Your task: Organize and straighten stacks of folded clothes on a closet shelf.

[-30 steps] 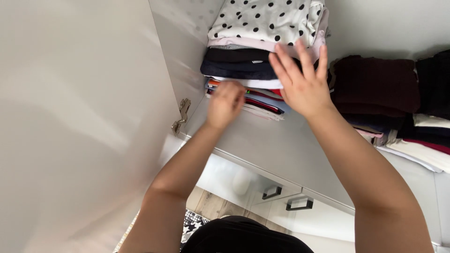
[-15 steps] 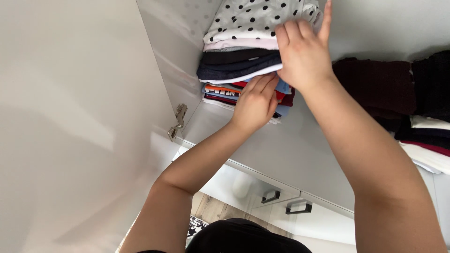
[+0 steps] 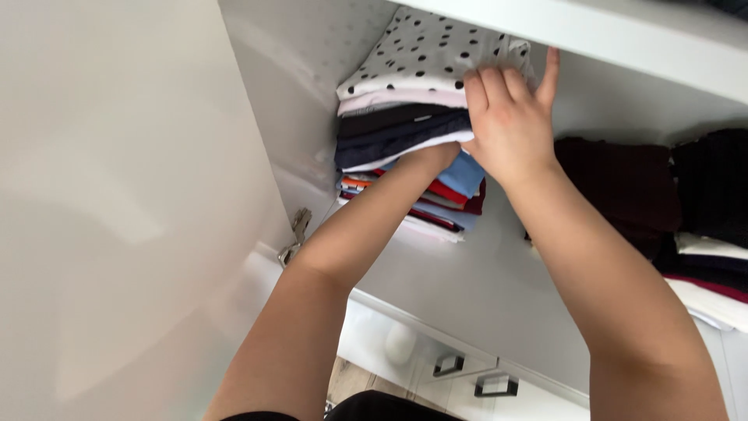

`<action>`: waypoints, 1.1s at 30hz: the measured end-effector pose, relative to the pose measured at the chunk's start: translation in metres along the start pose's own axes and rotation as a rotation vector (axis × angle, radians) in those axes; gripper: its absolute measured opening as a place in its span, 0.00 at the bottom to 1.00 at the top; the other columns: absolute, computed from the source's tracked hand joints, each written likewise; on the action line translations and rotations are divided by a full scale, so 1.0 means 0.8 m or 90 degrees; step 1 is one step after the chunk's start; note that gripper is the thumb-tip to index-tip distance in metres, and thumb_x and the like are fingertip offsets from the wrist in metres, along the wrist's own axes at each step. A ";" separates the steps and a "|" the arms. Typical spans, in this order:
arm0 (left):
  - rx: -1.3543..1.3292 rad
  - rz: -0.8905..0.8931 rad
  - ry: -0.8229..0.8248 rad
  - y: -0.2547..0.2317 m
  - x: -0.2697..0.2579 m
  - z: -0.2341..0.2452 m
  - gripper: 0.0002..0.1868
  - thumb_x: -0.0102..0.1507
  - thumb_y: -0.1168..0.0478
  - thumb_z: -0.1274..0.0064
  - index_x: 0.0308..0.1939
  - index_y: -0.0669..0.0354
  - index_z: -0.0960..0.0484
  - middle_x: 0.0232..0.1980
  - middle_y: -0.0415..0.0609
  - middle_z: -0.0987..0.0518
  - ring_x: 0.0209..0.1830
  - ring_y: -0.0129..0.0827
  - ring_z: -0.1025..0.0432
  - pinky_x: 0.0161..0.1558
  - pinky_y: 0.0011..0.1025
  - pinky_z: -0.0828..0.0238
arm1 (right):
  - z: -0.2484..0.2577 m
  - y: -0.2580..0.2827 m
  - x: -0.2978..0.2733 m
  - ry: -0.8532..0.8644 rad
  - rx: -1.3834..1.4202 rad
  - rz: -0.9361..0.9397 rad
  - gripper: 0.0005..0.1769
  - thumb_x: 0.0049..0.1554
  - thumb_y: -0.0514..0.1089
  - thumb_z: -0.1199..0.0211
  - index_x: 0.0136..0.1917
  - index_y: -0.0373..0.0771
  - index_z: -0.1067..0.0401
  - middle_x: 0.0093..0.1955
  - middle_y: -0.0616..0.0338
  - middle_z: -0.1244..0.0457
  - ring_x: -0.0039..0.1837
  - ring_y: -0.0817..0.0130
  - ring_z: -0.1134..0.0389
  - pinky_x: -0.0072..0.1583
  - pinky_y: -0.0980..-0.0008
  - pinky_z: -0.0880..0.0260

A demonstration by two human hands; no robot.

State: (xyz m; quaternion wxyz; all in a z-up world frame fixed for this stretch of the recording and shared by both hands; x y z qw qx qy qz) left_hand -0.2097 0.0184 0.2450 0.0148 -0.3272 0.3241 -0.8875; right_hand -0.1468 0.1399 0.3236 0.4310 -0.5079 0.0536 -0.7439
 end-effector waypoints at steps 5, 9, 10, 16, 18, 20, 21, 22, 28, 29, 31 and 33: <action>0.024 -0.020 -0.020 0.005 0.016 0.002 0.28 0.67 0.50 0.51 0.68 0.59 0.26 0.68 0.60 0.27 0.69 0.53 0.35 0.69 0.46 0.41 | 0.010 0.000 -0.002 0.001 -0.018 -0.013 0.29 0.50 0.49 0.25 0.62 0.41 0.28 0.61 0.61 0.37 0.66 0.64 0.37 0.79 0.30 0.65; 0.036 -0.030 -0.035 0.015 0.019 0.004 0.29 0.67 0.49 0.51 0.68 0.59 0.27 0.69 0.60 0.28 0.71 0.54 0.37 0.70 0.46 0.43 | 0.015 0.000 0.004 0.039 0.012 -0.014 0.37 0.45 0.51 0.23 0.66 0.41 0.28 0.65 0.60 0.37 0.69 0.62 0.37 0.80 0.28 0.62; 0.041 -0.034 -0.041 0.018 0.022 0.008 0.29 0.67 0.49 0.51 0.69 0.59 0.27 0.70 0.60 0.28 0.71 0.54 0.37 0.70 0.46 0.44 | 0.015 -0.002 0.008 0.058 0.028 -0.016 0.43 0.40 0.51 0.22 0.68 0.40 0.28 0.68 0.59 0.37 0.71 0.60 0.38 0.79 0.28 0.62; 0.057 -0.048 -0.068 0.035 0.030 0.005 0.31 0.66 0.48 0.51 0.70 0.59 0.28 0.71 0.60 0.30 0.73 0.54 0.39 0.72 0.47 0.47 | 0.005 0.001 -0.008 0.068 -0.031 0.008 0.46 0.40 0.52 0.21 0.70 0.42 0.29 0.70 0.58 0.38 0.74 0.58 0.41 0.78 0.30 0.60; 0.063 -0.046 -0.071 0.047 0.022 0.000 0.31 0.66 0.48 0.50 0.70 0.59 0.29 0.72 0.60 0.31 0.73 0.55 0.40 0.72 0.47 0.48 | -0.009 0.011 -0.024 0.088 -0.028 0.008 0.47 0.38 0.53 0.21 0.70 0.42 0.29 0.69 0.59 0.39 0.73 0.58 0.41 0.77 0.27 0.61; 0.072 -0.042 -0.071 0.060 0.008 -0.003 0.32 0.66 0.47 0.50 0.70 0.59 0.29 0.73 0.60 0.31 0.74 0.55 0.41 0.72 0.47 0.49 | -0.023 0.022 -0.043 0.109 -0.020 0.005 0.48 0.36 0.53 0.21 0.69 0.43 0.28 0.67 0.61 0.40 0.72 0.58 0.42 0.77 0.24 0.61; 0.078 -0.041 -0.069 0.068 0.000 -0.004 0.32 0.66 0.47 0.50 0.70 0.60 0.29 0.73 0.60 0.32 0.74 0.55 0.41 0.73 0.47 0.50 | -0.027 0.028 -0.051 0.102 -0.019 0.009 0.48 0.37 0.54 0.21 0.70 0.43 0.29 0.68 0.61 0.40 0.73 0.57 0.42 0.77 0.25 0.61; 0.083 -0.039 -0.069 0.075 -0.008 -0.004 0.32 0.66 0.47 0.50 0.71 0.60 0.29 0.73 0.60 0.32 0.75 0.55 0.42 0.73 0.48 0.50 | -0.032 0.034 -0.060 0.094 -0.018 0.013 0.48 0.37 0.54 0.20 0.71 0.44 0.29 0.69 0.62 0.41 0.73 0.57 0.43 0.78 0.25 0.61; 0.114 -0.022 -0.065 0.124 -0.068 0.003 0.34 0.65 0.46 0.50 0.71 0.60 0.31 0.75 0.60 0.34 0.77 0.55 0.44 0.74 0.48 0.54 | -0.017 0.028 -0.065 0.207 0.077 0.004 0.58 0.37 0.50 0.24 0.80 0.42 0.35 0.78 0.57 0.44 0.80 0.51 0.49 0.76 0.24 0.62; 0.115 -0.018 -0.064 0.119 -0.082 0.020 0.34 0.65 0.46 0.50 0.71 0.60 0.31 0.75 0.60 0.34 0.77 0.55 0.44 0.74 0.48 0.54 | -0.019 0.028 -0.072 0.209 0.080 0.005 0.58 0.37 0.50 0.24 0.80 0.42 0.35 0.78 0.57 0.44 0.80 0.51 0.49 0.76 0.24 0.62; 0.129 0.059 -0.032 0.121 -0.114 0.047 0.30 0.64 0.50 0.47 0.67 0.60 0.26 0.71 0.62 0.30 0.72 0.59 0.39 0.73 0.48 0.46 | -0.019 0.034 -0.089 0.192 0.017 0.052 0.53 0.44 0.45 0.27 0.83 0.49 0.36 0.86 0.65 0.48 0.85 0.53 0.53 0.78 0.27 0.62; 0.088 0.177 -0.010 0.138 -0.144 0.054 0.25 0.66 0.50 0.48 0.63 0.61 0.23 0.68 0.60 0.26 0.71 0.55 0.34 0.72 0.45 0.40 | -0.014 0.040 -0.093 0.176 -0.038 0.087 0.50 0.48 0.45 0.28 0.83 0.54 0.37 0.86 0.67 0.49 0.86 0.54 0.54 0.78 0.28 0.64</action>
Point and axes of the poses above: each hand's wrist, its own x-axis towards the middle knuckle, its own z-axis out of the back of the hand, y = z × x, the point moved 9 cm from there along x, towards the middle knuckle
